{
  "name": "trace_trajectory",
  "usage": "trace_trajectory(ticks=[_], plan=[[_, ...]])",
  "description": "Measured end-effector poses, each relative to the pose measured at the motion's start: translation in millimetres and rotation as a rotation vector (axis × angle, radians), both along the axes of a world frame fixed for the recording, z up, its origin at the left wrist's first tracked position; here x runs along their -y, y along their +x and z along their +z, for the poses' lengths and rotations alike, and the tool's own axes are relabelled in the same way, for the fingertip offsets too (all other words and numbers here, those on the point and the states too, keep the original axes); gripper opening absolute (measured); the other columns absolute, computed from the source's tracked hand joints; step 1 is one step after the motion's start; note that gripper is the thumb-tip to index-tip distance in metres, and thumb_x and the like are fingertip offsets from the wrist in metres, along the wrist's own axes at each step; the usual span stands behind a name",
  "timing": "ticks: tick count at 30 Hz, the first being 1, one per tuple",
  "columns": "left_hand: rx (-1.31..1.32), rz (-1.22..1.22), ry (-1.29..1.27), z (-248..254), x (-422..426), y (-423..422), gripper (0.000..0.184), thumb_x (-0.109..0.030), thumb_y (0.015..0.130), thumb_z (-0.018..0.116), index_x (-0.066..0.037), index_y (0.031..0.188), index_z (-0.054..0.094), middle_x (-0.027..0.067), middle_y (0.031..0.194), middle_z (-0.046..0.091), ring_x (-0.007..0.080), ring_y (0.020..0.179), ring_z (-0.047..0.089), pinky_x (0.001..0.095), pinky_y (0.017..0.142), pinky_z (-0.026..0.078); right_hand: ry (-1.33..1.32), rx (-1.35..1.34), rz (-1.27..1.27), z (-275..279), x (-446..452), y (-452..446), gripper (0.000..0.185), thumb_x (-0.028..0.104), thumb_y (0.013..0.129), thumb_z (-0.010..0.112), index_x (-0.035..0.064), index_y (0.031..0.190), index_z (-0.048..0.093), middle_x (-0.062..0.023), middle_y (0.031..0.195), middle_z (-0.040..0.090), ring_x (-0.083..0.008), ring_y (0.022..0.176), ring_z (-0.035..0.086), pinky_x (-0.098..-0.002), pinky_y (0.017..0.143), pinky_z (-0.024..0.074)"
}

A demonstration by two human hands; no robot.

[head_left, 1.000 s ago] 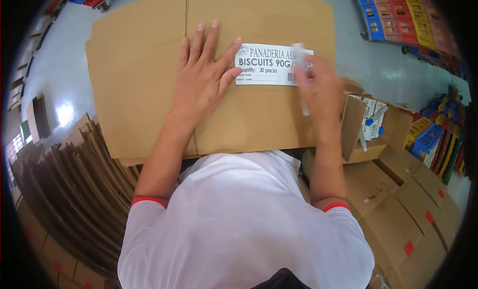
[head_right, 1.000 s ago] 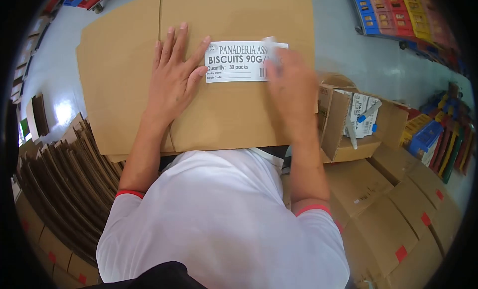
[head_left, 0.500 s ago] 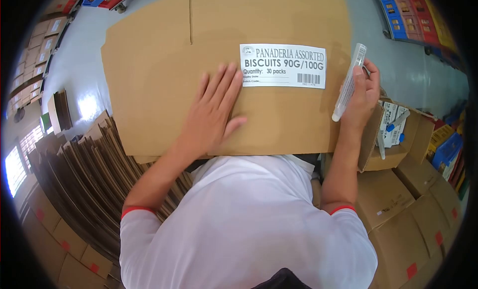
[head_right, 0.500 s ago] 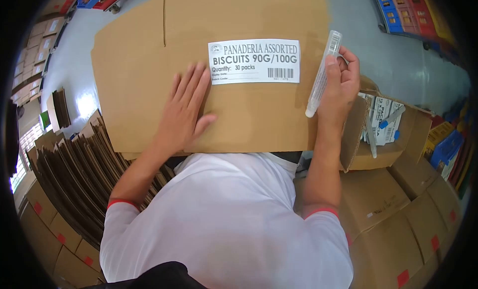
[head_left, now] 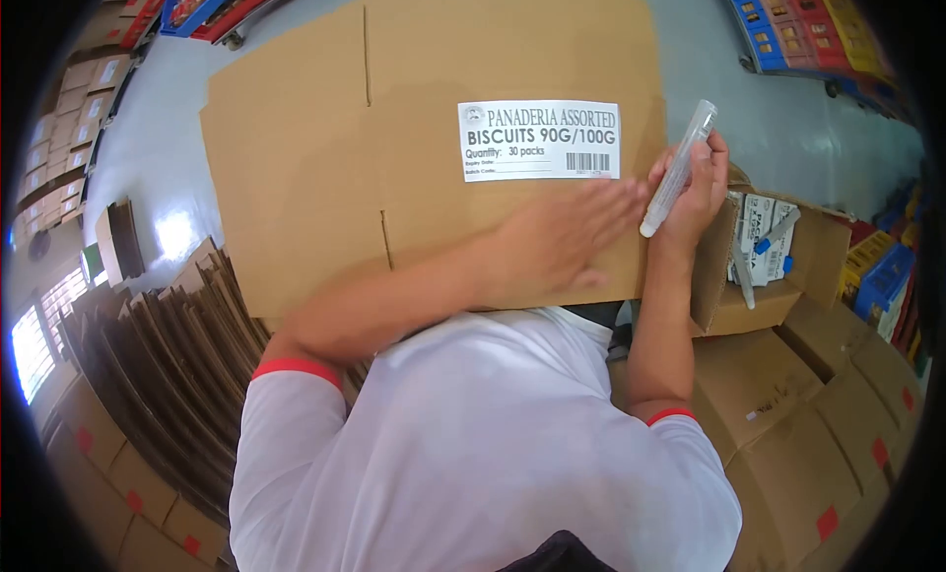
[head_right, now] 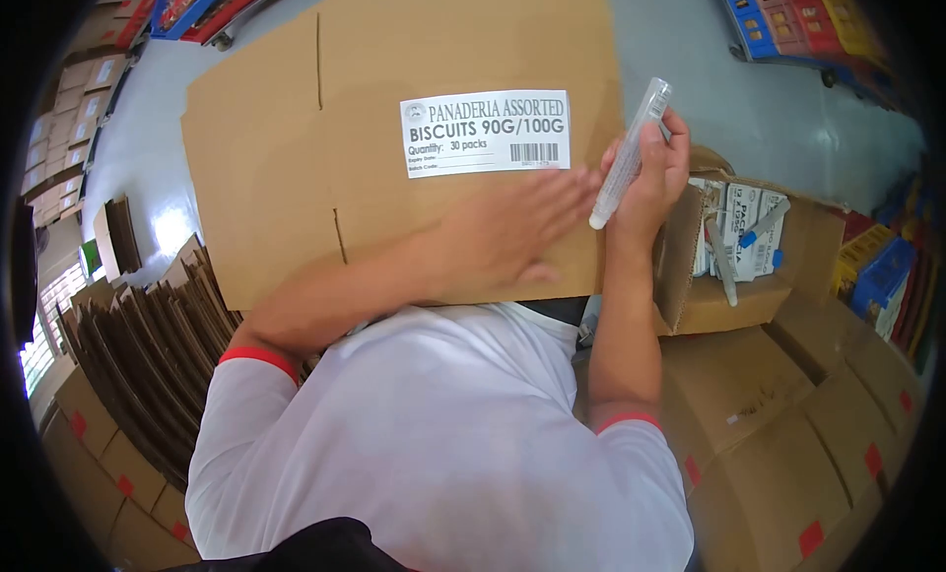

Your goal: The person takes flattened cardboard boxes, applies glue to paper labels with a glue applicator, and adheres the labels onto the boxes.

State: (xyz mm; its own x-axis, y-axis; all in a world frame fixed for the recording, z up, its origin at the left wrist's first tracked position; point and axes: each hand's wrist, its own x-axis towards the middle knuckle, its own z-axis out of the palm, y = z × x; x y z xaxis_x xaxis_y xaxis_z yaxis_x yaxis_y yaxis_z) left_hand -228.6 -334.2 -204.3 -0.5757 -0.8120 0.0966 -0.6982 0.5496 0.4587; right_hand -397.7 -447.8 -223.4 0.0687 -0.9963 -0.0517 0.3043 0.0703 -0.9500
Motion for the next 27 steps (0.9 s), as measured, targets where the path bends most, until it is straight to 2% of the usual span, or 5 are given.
trace_trajectory(ticks=[3, 11, 13, 18, 27], plan=[[-0.143, -0.129, 0.145, -7.3, -47.0, 13.4, 0.076, -0.043, 0.100, 0.061, 0.000, 0.158, 0.036, 0.0186, 0.167, 0.031, 0.0323, 0.158, 0.023, 0.0445, 0.129, 0.018, -0.123, -0.131, -0.095, -9.1, 1.6, 5.8, 0.036, 0.020, 0.102, 0.063, -0.0010, 0.129, 0.053, -0.0111, 0.093, 0.069, -0.0161, 0.082, 0.066, -0.0285, 0.075, 0.0513], [0.514, 1.524, -0.225, 1.4, -189.1, 246.3, 0.061, -0.026, 0.097, 0.070, 0.005, 0.145, 0.051, 0.0272, 0.147, 0.049, 0.0465, 0.135, 0.048, 0.0494, 0.111, 0.041, -0.174, -0.431, -0.007, -24.1, -2.9, -1.1, 0.041, 0.022, 0.105, 0.059, -0.0037, 0.135, 0.051, -0.0135, 0.100, 0.070, -0.0176, 0.089, 0.066, -0.0306, 0.081, 0.0487], [-0.060, 1.708, 0.181, 8.5, -218.0, 266.0, 0.063, -0.034, 0.100, 0.066, 0.007, 0.145, 0.052, 0.0285, 0.147, 0.049, 0.0438, 0.133, 0.050, 0.0456, 0.112, 0.042, -0.206, -0.399, -0.001, -13.6, -6.3, 10.3, 0.040, 0.016, 0.105, 0.060, -0.0062, 0.136, 0.051, -0.0153, 0.109, 0.068, -0.0186, 0.091, 0.066, -0.0291, 0.079, 0.0511], [0.226, 1.631, 0.012, 19.0, -220.1, 257.8, 0.060, -0.033, 0.098, 0.068, 0.005, 0.143, 0.055, 0.0221, 0.128, 0.062, 0.0318, 0.118, 0.060, 0.0414, 0.103, 0.047, -0.250, -0.453, 0.062, -0.4, -7.0, 14.4, 0.037, 0.012, 0.105, 0.057, -0.0065, 0.136, 0.051, -0.0141, 0.111, 0.066, -0.0187, 0.091, 0.066, -0.0297, 0.080, 0.0513], [-1.232, 0.957, 0.072, 166.4, -194.2, 272.0, 0.099, -0.062, 0.094, 0.064, 0.007, 0.157, 0.031, 0.0180, 0.151, 0.051, 0.0257, 0.133, 0.056, 0.0397, 0.110, 0.048, 0.182, 0.032, -0.045, 21.3, 18.6, 7.0, 0.046, 0.027, 0.107, 0.051, -0.0036, 0.140, 0.052, -0.0020, 0.075, 0.053, -0.0131, 0.075, 0.053, -0.0311, 0.088, 0.0500]])
